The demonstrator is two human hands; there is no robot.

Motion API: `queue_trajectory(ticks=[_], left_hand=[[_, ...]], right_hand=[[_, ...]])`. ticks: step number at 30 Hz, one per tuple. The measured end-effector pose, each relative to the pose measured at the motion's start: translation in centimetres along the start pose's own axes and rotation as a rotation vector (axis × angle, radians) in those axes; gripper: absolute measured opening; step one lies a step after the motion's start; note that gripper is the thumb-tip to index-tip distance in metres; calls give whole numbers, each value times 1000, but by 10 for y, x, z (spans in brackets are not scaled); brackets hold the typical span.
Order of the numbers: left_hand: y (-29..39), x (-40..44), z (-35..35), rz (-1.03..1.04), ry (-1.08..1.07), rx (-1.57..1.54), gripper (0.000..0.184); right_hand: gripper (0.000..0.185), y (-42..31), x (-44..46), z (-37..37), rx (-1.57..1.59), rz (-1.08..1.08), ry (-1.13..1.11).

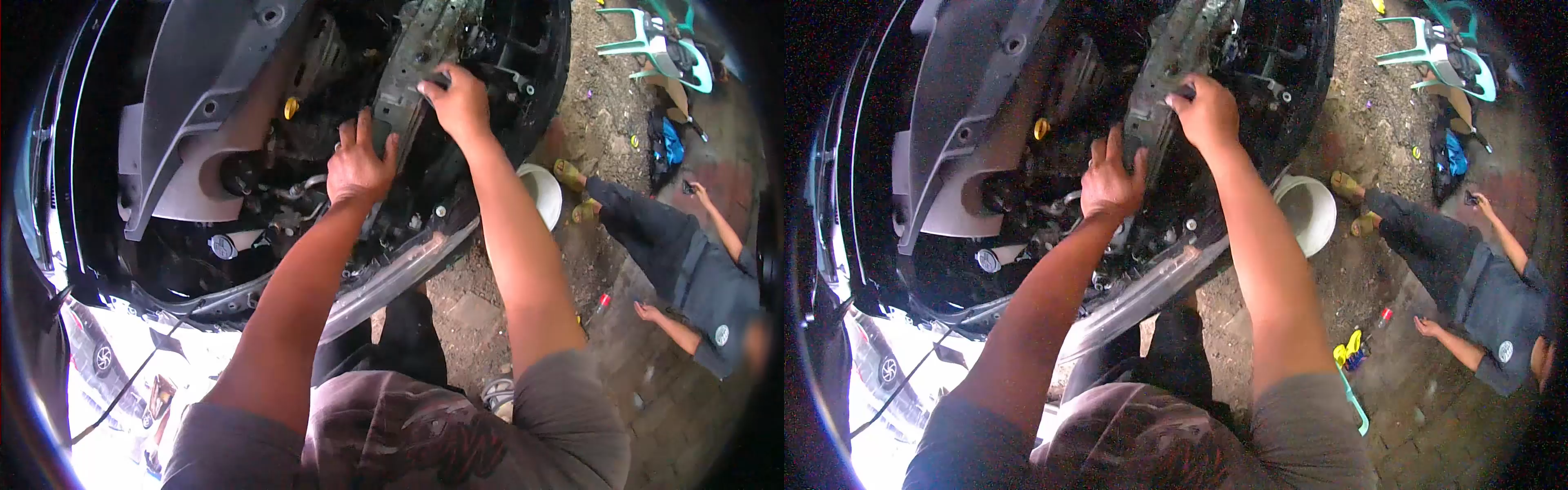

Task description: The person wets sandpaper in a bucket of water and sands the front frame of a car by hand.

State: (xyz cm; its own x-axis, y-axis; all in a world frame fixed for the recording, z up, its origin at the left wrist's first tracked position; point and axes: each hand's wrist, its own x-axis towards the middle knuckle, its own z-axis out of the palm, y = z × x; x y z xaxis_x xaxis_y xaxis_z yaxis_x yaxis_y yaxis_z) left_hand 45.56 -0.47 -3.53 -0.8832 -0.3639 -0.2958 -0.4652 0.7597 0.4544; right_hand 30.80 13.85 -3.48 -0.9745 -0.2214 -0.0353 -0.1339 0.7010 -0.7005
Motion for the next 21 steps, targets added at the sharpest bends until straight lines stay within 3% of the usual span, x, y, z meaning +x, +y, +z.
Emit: queue_trajectory(ticks=[9, 19, 21], left_hand=[[4, -2, 0, -25, -47, 16, 72], [0, 0, 2, -6, -5, 10, 72], [-2, 2, 2, -9, 0, -10, 73]], right_hand=[[30, 21, 8, 9, -41, -244, 52], [35, 23, 5, 20, 33, -239, 90], [34, 21, -15, 23, 33, -121, 190]])
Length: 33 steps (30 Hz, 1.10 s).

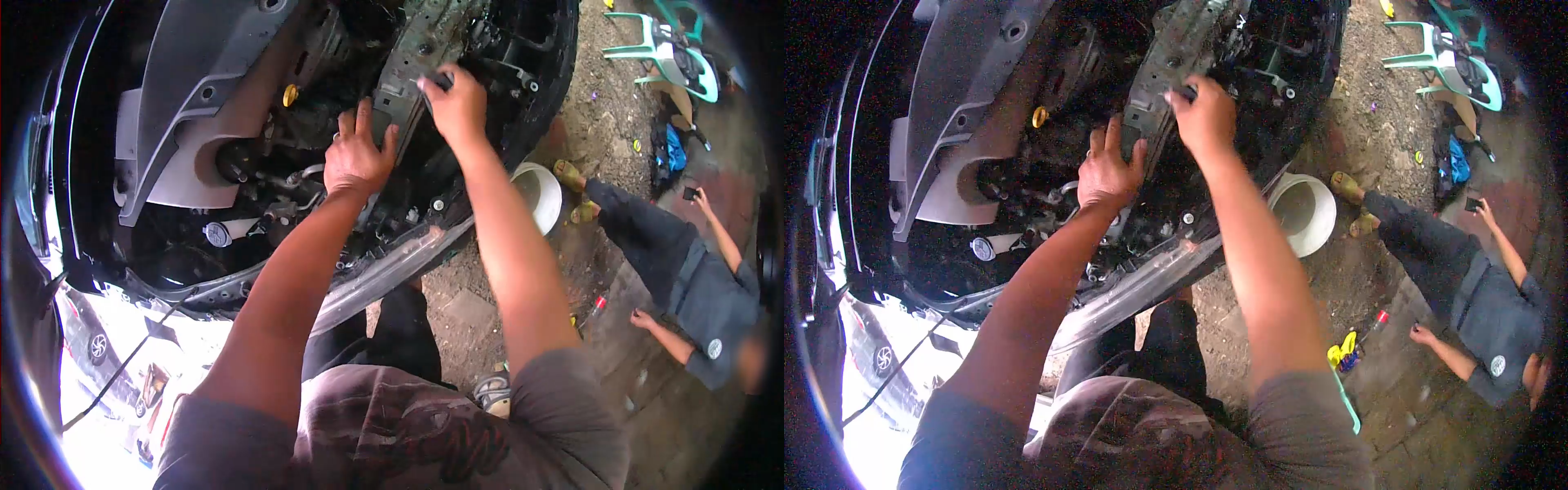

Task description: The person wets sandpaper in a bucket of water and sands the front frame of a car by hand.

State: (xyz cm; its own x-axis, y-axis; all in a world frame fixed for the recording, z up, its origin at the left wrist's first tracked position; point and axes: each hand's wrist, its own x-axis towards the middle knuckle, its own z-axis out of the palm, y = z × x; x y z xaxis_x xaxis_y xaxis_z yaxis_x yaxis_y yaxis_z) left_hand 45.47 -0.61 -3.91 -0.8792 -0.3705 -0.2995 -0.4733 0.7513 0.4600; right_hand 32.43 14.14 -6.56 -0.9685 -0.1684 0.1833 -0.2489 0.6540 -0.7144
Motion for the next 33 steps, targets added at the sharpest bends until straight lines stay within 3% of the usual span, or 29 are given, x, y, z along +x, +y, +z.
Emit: queue_trajectory(ticks=[1, 5, 8, 9, 12, 18, 20, 24, 33], left_hand=[[1, 0, 1, 2, 13, 13, 73], [2, -2, -2, -14, -23, -2, 74], [1, -1, -1, -11, -19, 14, 75], [0, -1, 1, -12, -19, 13, 75], [-1, 0, 1, 14, 24, 13, 75], [1, -1, -3, 14, 20, 0, 75], [2, -1, -5, -16, -42, -12, 75], [-1, 0, -1, 5, -9, -6, 77], [3, 0, -6, -24, -51, -15, 76]], right_hand=[[33, -25, -12, -13, 0, 249, -88], [30, -35, -46, -4, 272, 572, 13], [29, -33, -30, 16, 112, 458, 171], [39, -31, -22, 19, 171, 470, 169], [37, -36, -36, 27, 33, 402, 273], [30, -41, -29, 9, 130, 484, 202], [31, -42, -20, 19, -64, 453, 166], [31, -55, -35, 21, -160, 415, 158], [28, -56, -35, 23, -95, 409, 170]])
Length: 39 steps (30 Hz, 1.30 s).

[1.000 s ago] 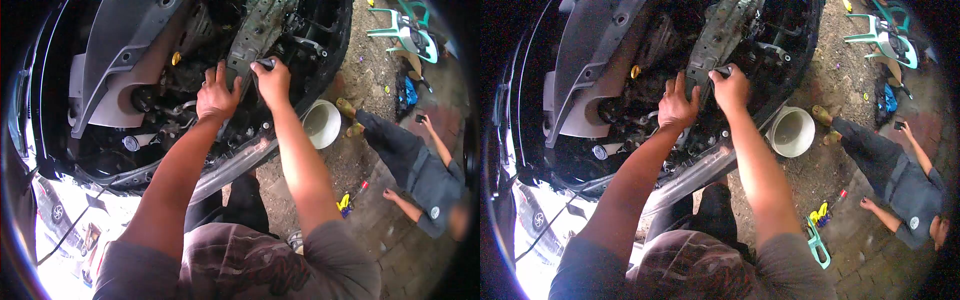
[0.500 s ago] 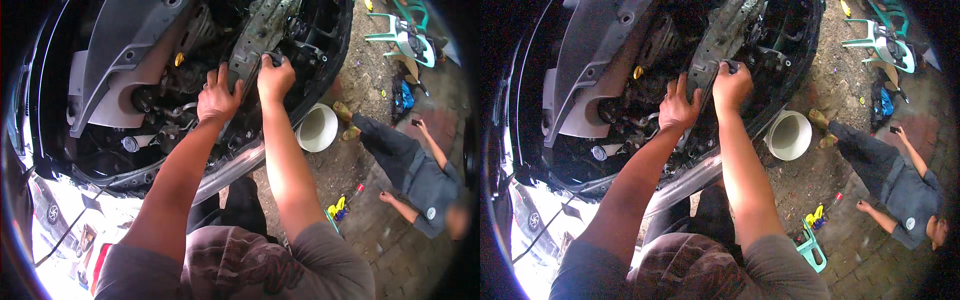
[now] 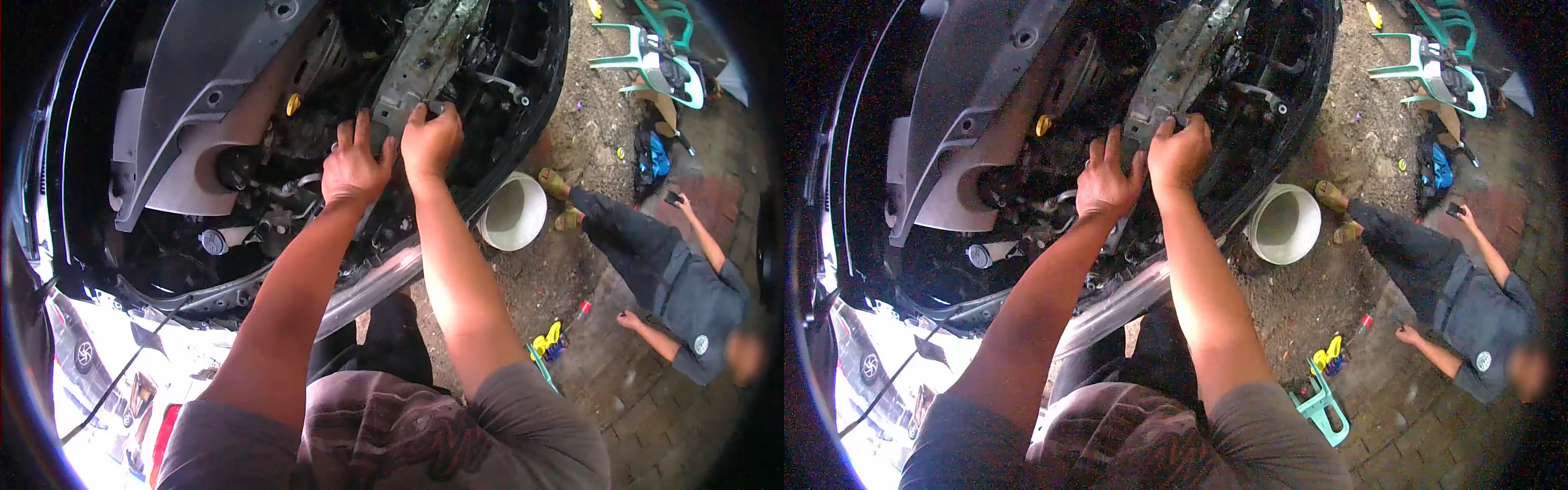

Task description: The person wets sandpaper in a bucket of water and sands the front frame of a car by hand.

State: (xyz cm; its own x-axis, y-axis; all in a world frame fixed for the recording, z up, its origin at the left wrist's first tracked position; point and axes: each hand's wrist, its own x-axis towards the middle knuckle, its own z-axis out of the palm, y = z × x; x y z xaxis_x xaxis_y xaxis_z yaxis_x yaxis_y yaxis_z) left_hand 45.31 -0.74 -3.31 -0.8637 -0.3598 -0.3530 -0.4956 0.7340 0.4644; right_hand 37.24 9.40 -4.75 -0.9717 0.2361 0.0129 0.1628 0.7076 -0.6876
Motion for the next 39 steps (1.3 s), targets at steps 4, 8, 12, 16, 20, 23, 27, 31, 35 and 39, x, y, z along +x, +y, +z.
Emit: queue_trajectory(ticks=[4, 8, 12, 16, 20, 23, 27, 31, 35, 39], left_hand=[[-3, -2, 1, 12, 3, -29, 75], [3, -1, -4, 1, -1, -21, 72], [-3, -4, 1, -11, -15, 5, 75], [-2, 3, 2, 23, 35, -20, 75], [-3, -1, 3, 29, 28, -29, 71], [-3, 0, 1, 15, 14, -35, 72], [-3, -1, 2, 10, 16, -18, 73], [-4, -1, -2, 11, 11, -26, 73], [-5, -3, 1, 25, 14, -38, 73], [-7, -1, 1, 5, -1, -26, 75]], right_hand=[[25, -5, 16, 5, -35, -42, 73], [26, 7, -1, 4, -15, -99, 39], [26, -1, 16, 8, -42, -85, 77], [21, 10, 19, -16, 112, 48, -110], [18, 7, 30, -41, 53, -209, 3], [20, -3, 40, -40, -80, -610, -8], [25, -2, 42, -33, -274, -798, -214], [20, 5, 60, -30, -308, -789, -289], [19, 2, 69, -22, -267, -766, -327], [20, 3, 75, -31, -270, -728, -359]])
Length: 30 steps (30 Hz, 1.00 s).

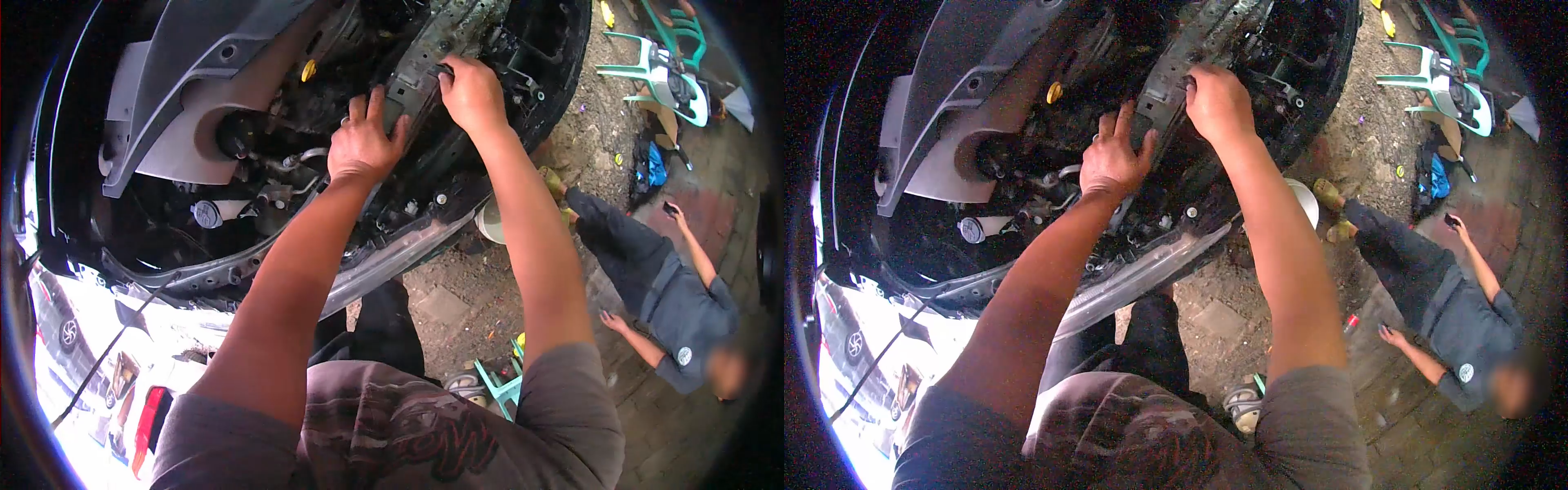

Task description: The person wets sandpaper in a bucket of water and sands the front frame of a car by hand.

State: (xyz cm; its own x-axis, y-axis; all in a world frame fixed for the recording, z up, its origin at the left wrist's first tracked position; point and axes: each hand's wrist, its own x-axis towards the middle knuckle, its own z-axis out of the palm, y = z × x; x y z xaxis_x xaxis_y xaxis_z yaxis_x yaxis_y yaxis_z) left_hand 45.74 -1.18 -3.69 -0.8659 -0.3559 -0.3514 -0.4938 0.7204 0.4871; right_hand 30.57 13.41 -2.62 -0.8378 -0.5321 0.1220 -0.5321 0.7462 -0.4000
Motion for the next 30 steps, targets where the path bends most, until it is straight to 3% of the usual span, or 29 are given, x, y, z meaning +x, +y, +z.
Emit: queue_trajectory(ticks=[6, 15, 19, 21, 28, 30], left_hand=[[0, -1, 1, -3, -6, -7, 76], [2, -2, 4, 16, 30, 24, 74], [3, -2, -1, 13, 26, 7, 73], [6, -2, 0, 15, 15, 3, 73], [6, -4, -1, 3, 11, 18, 72], [6, 0, 0, -3, 1, 23, 72]], right_hand=[[24, 7, 7, 4, 11, 3, -93], [18, 10, 4, 7, 50, -117, 13], [16, 12, 2, 4, 40, -110, -50], [15, 8, 12, 13, 45, -206, 41], [14, 13, 3, 5, 18, -171, -41], [13, 2, 17, 15, -23, -256, 5]])
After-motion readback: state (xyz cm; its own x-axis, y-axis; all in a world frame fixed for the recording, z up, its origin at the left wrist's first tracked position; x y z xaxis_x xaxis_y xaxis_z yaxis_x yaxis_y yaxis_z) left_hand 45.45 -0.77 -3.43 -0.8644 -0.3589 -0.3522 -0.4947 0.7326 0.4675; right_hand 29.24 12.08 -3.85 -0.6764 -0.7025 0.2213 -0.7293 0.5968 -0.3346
